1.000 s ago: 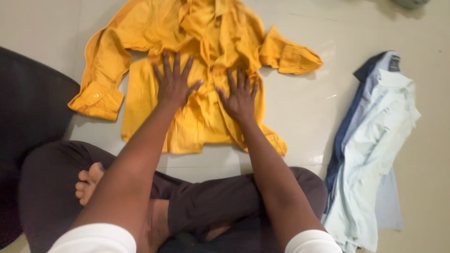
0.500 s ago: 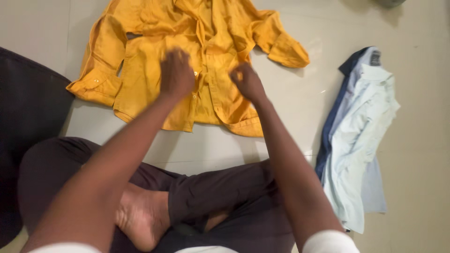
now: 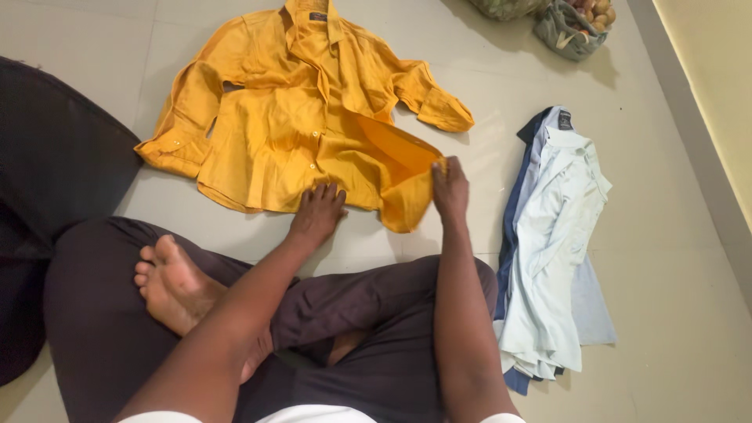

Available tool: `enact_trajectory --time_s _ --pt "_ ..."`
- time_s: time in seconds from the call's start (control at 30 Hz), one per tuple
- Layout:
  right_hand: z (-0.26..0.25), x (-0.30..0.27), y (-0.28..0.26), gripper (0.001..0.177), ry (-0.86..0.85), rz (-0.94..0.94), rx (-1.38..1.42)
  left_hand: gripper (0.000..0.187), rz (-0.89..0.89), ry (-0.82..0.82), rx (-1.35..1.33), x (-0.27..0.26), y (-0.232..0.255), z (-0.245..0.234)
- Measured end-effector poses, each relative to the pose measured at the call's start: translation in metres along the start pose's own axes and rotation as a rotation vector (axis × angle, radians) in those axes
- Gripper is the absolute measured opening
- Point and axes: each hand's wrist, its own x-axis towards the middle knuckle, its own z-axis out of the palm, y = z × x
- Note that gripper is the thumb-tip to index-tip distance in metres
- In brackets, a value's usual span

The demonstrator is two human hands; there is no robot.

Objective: The person buttons and folds a yellow shirt by hand while sitting on a tiled floor.

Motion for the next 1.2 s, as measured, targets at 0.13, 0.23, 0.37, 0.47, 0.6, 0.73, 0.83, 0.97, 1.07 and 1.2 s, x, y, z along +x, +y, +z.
enact_trajectory --time_s 0.13,0.23,0.37,0.47,0.6,0.73,0.83,0.97,1.07,1.2 --pt "-0.006 0.012 0.041 0.027 0.012 0.04 -0.067 0.032 0.021 -0.111 0.057 0.0 -0.01 0.013" --pt "-0.008 0.024 0.056 0.025 -0.048 0.182 0.025 0.02 -0.105 -0.192 -0.047 0.018 -0.017 0.017" --pt "-0.02 0.026 0.063 0.027 -0.089 0.278 0.158 0.031 -0.195 -0.624 -0.622 0.053 -0.042 0.005" --pt "-0.026 0.025 0.056 0.023 -0.267 0.342 0.321 0.036 -0.278 -0.973 -0.595 0.045 -0.047 -0.038" --pt "-0.013 0.018 0.048 0.032 -0.545 0.241 0.26 0.033 -0.362 -0.582 -0.232 0.014 -0.04 -0.089" --pt "0.02 -0.001 0.019 0.053 -0.703 0.059 0.217 0.045 -0.422 -0.405 -0.039 -0.021 -0.049 -0.102" --pt "0.082 -0.053 -0.024 0.042 -0.753 -0.149 -0.074 0.073 -0.545 -0.519 0.102 -0.027 -0.05 -0.099" --pt "0.117 -0.078 -0.055 0.035 -1.17 0.087 -0.208 0.092 -0.757 -0.784 0.087 -0.034 -0.059 -0.083" --pt "0.109 -0.046 -0.041 0.034 -0.909 0.004 0.061 0.058 -0.625 -0.796 0.129 -0.042 -0.069 -0.071" --pt "0.093 -0.018 -0.025 0.022 -0.421 -0.145 -0.341 0.036 -0.637 -0.431 0.125 -0.046 -0.076 -0.084"
